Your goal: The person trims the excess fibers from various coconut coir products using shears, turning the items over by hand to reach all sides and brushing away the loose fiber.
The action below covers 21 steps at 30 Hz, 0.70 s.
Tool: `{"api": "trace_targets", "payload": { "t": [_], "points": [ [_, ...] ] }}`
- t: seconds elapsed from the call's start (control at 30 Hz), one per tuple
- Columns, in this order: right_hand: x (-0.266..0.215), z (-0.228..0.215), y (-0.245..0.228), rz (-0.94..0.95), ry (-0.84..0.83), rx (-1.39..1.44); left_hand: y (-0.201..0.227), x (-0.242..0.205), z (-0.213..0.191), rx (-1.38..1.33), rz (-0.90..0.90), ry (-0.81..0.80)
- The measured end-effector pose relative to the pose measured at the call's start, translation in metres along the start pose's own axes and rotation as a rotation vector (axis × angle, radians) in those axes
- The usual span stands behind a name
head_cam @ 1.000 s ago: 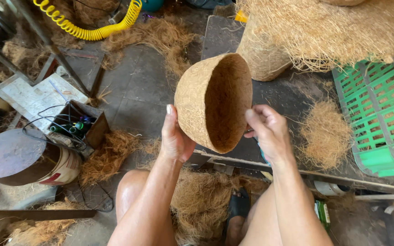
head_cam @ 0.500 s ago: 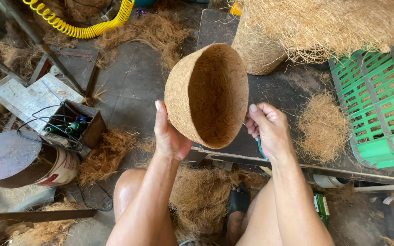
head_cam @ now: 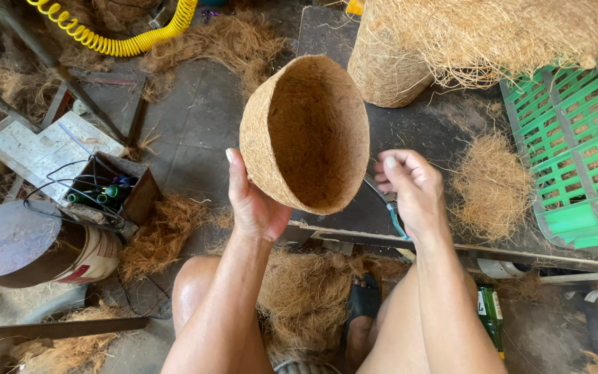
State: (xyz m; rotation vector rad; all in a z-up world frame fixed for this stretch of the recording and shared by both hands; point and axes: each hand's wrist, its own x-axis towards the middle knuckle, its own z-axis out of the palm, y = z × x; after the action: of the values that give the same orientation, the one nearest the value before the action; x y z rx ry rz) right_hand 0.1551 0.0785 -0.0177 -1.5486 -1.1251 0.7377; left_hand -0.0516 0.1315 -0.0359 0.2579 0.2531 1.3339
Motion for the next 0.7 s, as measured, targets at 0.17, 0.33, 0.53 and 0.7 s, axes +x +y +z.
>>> {"api": "trace_targets", "payload": {
  "t": [0.17, 0.33, 0.53, 0.7],
  "points": [
    [-0.007, -0.018, 0.030, 0.063, -0.058, -0.771, 0.000, 0.002, -0.003, -0.041, 0.020, 0.045],
    [-0.008, -0.030, 0.071, 0.241, -0.109, -1.074, 0.002, -0.005, 0.007, -0.089, 0.011, 0.115],
    [-0.022, -0.047, 0.068, 0.277, -0.028, -1.013, -0.008, -0.008, 0.005, -0.085, -0.054, 0.215],
    [-0.025, -0.047, 0.071, 0.353, -0.116, -0.999, -0.020, -0.007, 0.005, 0.254, -0.120, 0.304]
  ]
}}
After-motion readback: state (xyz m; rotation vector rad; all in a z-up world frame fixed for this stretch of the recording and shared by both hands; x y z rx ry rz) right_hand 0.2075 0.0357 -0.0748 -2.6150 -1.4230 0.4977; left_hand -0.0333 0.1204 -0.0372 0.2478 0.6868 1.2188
